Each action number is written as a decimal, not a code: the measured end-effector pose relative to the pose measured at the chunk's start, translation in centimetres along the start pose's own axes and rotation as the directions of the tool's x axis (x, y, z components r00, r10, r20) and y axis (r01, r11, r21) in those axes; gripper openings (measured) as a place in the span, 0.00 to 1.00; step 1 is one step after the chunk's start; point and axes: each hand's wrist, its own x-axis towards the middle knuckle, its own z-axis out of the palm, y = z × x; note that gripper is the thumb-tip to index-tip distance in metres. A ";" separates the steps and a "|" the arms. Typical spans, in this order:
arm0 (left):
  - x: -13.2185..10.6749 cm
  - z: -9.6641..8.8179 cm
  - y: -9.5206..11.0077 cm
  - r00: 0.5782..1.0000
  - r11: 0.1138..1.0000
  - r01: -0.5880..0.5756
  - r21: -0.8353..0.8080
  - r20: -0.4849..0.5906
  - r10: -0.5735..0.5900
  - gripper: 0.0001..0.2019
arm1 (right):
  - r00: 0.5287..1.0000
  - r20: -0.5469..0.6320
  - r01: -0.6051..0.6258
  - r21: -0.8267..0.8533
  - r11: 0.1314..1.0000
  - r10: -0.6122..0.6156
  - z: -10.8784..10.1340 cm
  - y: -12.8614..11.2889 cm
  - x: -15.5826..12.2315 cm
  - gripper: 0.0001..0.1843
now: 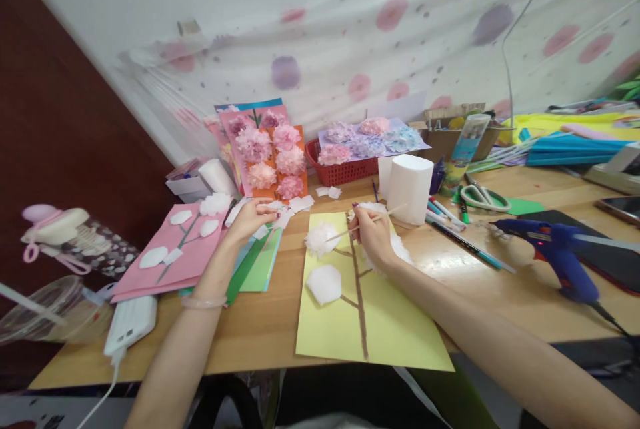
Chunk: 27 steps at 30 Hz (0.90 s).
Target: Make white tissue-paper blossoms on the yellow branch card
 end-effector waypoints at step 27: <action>-5.0 8.0 -0.4 0.924 0.942 -0.334 -0.014 0.193 0.331 0.20 | 0.955 -0.041 0.294 -0.004 0.956 -0.294 0.5 -0.8 -2.0 0.31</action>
